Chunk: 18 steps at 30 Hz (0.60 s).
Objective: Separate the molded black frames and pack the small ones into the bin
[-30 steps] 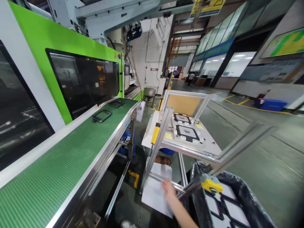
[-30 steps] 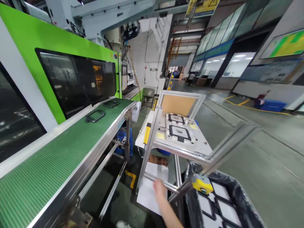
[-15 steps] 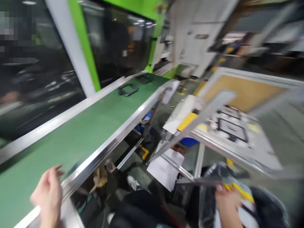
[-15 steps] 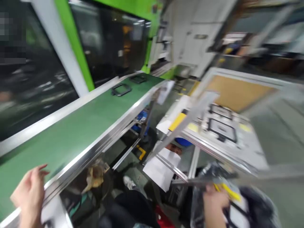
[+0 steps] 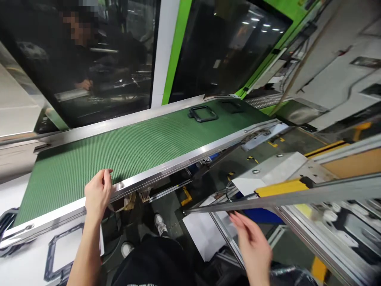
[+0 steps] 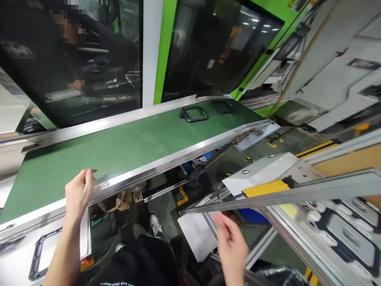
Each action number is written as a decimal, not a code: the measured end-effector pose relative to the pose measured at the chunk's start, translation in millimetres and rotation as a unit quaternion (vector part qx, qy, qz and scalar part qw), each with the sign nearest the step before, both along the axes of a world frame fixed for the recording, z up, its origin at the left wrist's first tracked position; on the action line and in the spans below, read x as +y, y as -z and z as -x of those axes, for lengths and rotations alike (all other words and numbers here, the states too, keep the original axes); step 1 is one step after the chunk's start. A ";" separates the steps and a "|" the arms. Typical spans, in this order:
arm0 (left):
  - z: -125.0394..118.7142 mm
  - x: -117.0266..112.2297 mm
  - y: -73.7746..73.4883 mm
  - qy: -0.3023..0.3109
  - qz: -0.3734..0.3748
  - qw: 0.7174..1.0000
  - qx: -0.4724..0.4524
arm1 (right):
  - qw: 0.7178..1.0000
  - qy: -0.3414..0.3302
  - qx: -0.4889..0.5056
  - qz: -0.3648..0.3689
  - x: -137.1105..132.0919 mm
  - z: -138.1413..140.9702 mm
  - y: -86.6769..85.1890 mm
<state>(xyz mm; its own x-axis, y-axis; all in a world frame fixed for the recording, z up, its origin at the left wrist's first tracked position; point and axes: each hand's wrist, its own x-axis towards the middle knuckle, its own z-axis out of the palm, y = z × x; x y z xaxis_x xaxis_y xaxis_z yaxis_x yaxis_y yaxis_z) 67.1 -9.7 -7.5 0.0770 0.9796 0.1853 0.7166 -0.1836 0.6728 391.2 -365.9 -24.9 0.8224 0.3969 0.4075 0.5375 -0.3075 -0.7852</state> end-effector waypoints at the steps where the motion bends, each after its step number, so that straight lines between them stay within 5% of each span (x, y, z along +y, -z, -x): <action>1: 0.2 0.2 -0.6 -0.003 -0.002 1.000 0.005 | 0.997 -0.058 -0.038 0.018 33.1 -0.8 -16.8; 5: 0.4 0.2 -1.2 -0.012 -0.001 1.000 0.028 | 0.946 -0.253 -0.187 0.078 207.5 -39.8 -99.6; 9: 4.1 2.8 2.0 -0.024 0.029 0.999 0.029 | 0.905 -0.176 -0.214 0.324 351.9 -113.1 -144.3; 12: 7.3 5.5 4.8 -0.031 0.044 0.998 0.036 | 0.884 -0.139 -0.186 0.406 399.7 -155.3 -137.6; 18: 4.0 1.8 -1.1 -0.053 0.053 0.997 0.030 | 0.846 -0.118 -0.189 0.484 427.3 -208.4 -111.2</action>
